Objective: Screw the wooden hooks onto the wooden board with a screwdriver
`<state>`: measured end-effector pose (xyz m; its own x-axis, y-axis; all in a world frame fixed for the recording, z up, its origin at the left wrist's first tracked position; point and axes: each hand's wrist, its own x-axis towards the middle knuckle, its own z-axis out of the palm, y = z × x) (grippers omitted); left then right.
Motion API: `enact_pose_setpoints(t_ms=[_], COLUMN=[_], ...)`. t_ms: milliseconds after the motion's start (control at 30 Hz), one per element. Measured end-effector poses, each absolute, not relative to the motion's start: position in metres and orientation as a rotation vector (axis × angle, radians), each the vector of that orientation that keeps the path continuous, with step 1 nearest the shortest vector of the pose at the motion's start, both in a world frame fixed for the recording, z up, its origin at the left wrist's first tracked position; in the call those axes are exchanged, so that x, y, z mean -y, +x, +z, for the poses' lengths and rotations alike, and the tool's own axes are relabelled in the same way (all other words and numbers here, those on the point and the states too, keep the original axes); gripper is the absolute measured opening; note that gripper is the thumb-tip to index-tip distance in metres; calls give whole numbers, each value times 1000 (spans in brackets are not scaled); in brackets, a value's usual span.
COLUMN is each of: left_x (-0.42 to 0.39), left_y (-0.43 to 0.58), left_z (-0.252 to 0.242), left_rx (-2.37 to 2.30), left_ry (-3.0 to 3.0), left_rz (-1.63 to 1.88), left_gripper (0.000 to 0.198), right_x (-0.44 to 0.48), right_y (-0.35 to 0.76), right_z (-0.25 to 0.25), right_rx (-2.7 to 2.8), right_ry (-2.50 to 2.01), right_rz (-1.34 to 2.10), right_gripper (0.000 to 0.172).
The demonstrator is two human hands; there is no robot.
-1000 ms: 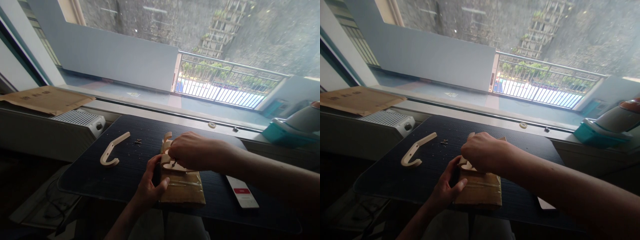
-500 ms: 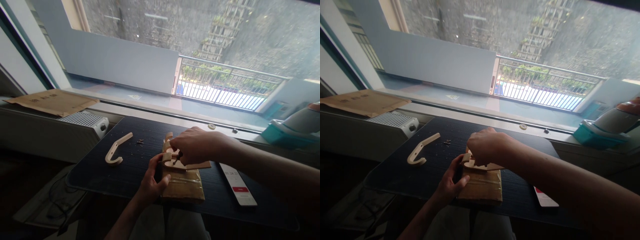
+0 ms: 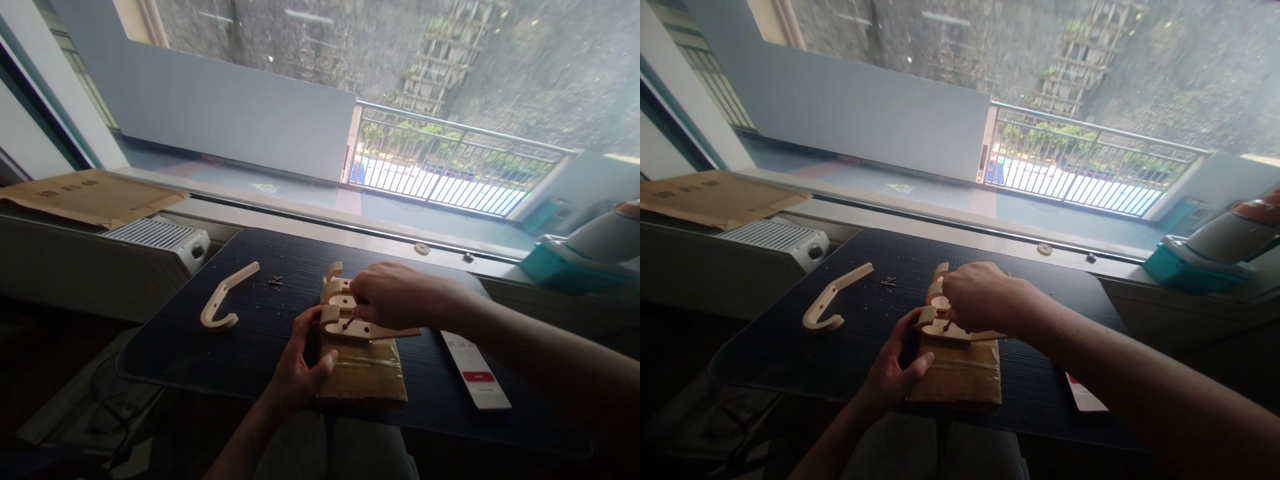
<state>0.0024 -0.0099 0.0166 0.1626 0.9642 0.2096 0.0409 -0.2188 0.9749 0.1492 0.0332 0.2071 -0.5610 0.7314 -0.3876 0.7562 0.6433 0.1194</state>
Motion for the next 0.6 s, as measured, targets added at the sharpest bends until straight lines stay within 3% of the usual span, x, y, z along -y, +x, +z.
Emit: enact_pose_setpoints(t_ms=[333, 600], left_x=[9, 11], left_y=[1, 3], left_z=[14, 18], left_rx=[-989, -1027], left_ry=[1506, 1473], left_rz=[1203, 1198], left_gripper=[60, 58], right_x=[-26, -26], right_y=[136, 139], right_z=[228, 214], right_rx=[-2426, -2535], right_ry=[1076, 1024], right_rz=[-53, -51], right_gripper=[18, 13])
